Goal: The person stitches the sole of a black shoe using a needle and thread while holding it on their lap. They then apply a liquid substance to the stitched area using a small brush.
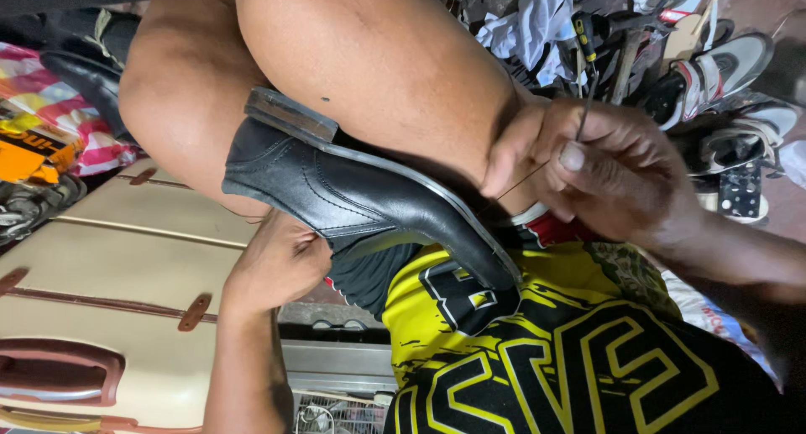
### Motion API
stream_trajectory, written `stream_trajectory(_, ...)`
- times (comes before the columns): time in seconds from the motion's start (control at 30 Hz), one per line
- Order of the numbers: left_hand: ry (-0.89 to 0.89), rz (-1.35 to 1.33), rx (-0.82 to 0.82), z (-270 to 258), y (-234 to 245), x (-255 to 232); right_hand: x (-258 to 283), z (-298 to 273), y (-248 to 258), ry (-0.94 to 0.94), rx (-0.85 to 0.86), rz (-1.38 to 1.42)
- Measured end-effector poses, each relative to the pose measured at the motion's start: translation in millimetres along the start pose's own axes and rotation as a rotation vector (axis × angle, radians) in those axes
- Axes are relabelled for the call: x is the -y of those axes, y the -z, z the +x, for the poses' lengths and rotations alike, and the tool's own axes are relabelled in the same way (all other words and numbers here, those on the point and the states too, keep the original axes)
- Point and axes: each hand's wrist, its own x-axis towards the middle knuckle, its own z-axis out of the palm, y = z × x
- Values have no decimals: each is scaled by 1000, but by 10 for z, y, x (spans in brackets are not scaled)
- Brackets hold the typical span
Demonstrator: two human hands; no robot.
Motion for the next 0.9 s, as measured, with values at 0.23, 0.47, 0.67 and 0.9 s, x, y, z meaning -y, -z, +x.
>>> stream_trajectory(0.23,215,160,96,125,102,-73,-291,158,-309,-34,14,136)
stream_trajectory(0.47,174,104,69,-12,102,168,7,404,-505,-250,-39,-270)
stream_trajectory(0.67,165,17,-31,-152,53,383,-59,442,-466,-227,-23,-266)
stream_trajectory(0.9,263,-822,-40,-92,130,135,-167,289,-324,-95,77,48)
